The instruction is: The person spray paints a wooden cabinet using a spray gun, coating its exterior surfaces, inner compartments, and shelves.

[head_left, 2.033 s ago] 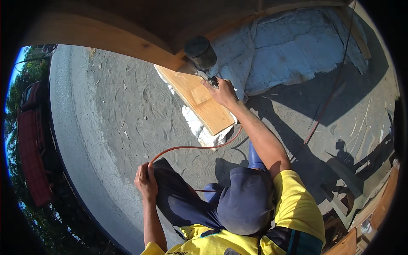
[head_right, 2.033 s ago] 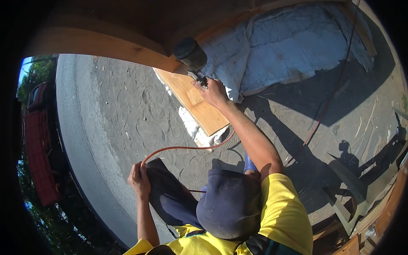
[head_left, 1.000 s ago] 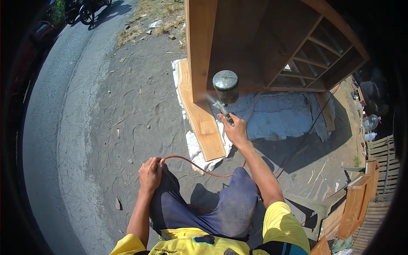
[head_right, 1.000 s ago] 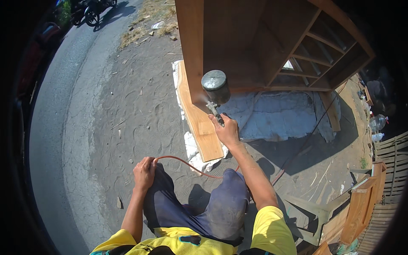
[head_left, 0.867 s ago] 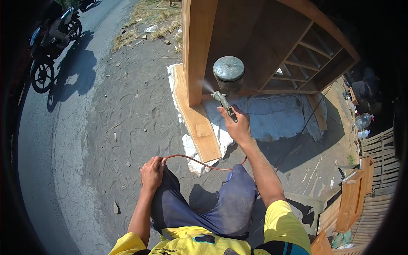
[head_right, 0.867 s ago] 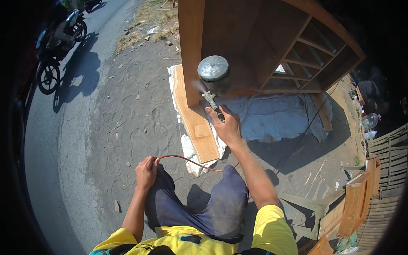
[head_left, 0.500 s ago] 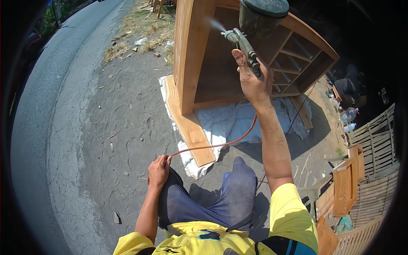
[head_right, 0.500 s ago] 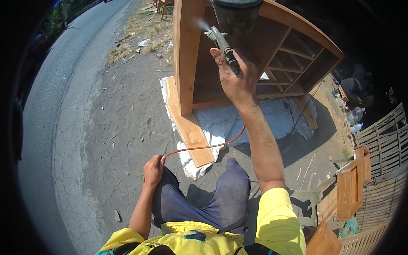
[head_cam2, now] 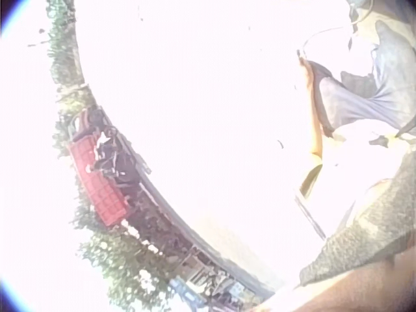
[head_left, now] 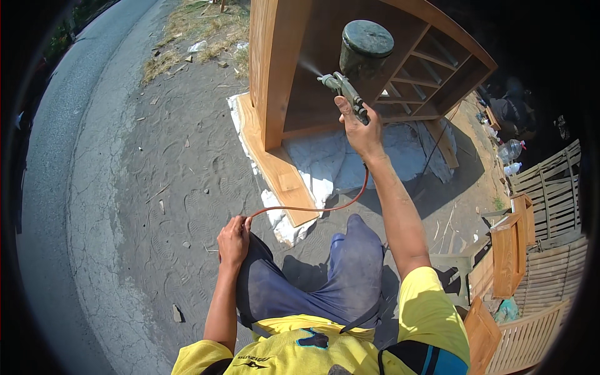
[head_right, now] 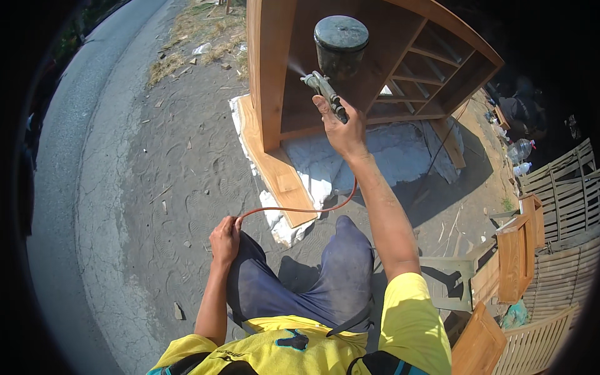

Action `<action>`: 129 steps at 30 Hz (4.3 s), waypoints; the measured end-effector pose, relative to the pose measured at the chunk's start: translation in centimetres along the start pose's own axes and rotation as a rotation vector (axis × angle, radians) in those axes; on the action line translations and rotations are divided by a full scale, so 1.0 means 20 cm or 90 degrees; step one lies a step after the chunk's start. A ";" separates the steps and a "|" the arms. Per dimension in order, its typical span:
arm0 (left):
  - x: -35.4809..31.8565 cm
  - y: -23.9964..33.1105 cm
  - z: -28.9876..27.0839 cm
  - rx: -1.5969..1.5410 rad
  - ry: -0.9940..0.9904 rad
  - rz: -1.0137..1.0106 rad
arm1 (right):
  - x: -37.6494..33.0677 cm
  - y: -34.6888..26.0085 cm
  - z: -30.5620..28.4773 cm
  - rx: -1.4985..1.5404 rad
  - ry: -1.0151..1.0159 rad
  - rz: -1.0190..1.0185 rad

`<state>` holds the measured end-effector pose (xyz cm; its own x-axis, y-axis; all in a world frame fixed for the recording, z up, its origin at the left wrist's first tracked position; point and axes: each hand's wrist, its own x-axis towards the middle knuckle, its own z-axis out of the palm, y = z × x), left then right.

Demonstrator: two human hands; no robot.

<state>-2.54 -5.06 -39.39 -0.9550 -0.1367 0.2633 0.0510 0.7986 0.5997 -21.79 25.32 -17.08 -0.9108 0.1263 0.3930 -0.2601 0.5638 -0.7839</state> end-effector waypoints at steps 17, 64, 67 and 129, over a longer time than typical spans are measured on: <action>-0.05 0.27 -0.11 0.109 -0.087 -0.006 | -0.54 1.55 0.56 0.080 -0.089 0.191; 0.54 0.79 0.66 0.207 -0.244 0.191 | 0.34 2.28 -0.62 0.045 0.001 0.271; 0.52 0.77 0.64 0.211 -0.243 0.162 | 0.38 2.23 -0.63 0.044 -0.042 0.272; 0.38 0.70 0.72 0.246 -0.217 -0.001 | -0.11 2.22 -0.12 0.208 -0.071 0.213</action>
<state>-13.28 13.58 -39.95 -0.9993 0.0090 -0.0376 -0.0011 0.9655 0.2604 -30.52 52.01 -51.72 -0.9860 0.1581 0.0529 -0.0172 0.2191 -0.9756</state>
